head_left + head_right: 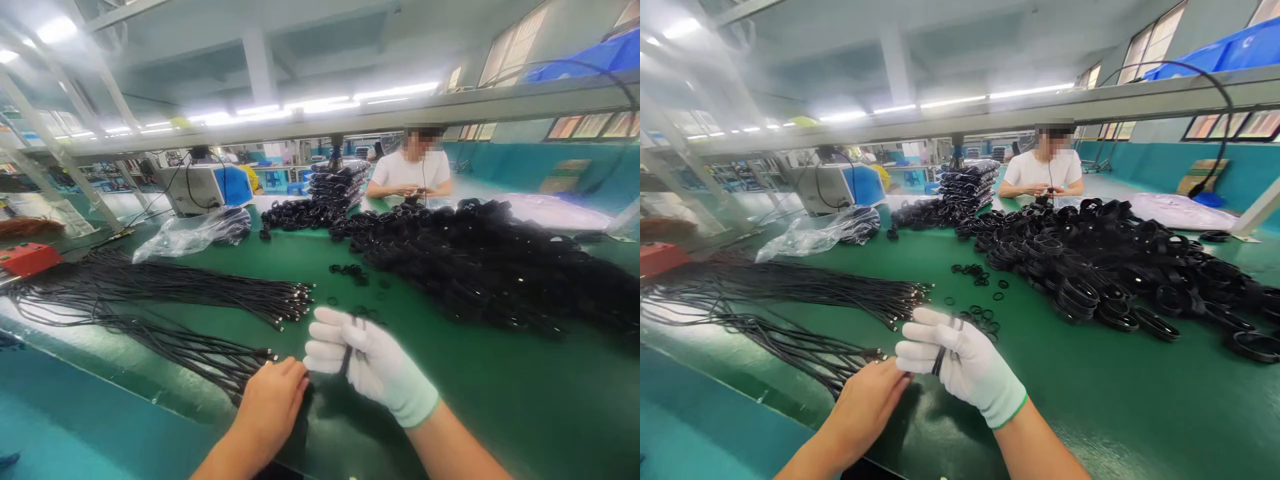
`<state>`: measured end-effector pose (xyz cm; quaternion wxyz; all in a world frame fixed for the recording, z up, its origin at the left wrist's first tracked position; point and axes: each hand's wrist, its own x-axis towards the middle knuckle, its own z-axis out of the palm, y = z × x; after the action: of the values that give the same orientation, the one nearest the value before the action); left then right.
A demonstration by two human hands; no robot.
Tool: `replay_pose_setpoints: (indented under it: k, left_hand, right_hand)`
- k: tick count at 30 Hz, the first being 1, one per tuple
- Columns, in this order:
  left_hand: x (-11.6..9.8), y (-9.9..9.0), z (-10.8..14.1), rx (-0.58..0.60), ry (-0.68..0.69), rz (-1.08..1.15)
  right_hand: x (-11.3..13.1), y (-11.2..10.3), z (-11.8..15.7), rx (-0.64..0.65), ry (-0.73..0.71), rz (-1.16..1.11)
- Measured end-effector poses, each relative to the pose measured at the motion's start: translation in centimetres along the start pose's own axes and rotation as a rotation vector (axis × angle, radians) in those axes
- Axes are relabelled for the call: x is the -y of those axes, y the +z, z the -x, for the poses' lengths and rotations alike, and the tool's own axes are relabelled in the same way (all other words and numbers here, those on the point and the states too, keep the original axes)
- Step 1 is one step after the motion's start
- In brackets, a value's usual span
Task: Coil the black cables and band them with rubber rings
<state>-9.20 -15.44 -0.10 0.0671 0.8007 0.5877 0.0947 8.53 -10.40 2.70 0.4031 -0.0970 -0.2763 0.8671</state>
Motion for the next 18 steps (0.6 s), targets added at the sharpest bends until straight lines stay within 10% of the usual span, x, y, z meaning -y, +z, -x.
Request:
replay_pose_setpoints:
  k: [5, 11, 18]
  left_hand:
    - [-2.2, -2.5, 0.6, -0.112, 0.213, -0.042]
    - [0.2, -6.3, -3.3, -0.005, 0.239, 0.458]
    - [1.6, -2.0, -4.6, 0.076, 0.082, 0.802]
  right_hand:
    - [-1.5, -0.9, 0.3, -0.094, 0.067, 0.196]
    - [-2.8, -1.2, 0.9, 0.219, 0.389, 0.086]
    - [-3.1, -0.2, 0.4, 0.193, 0.339, -0.151]
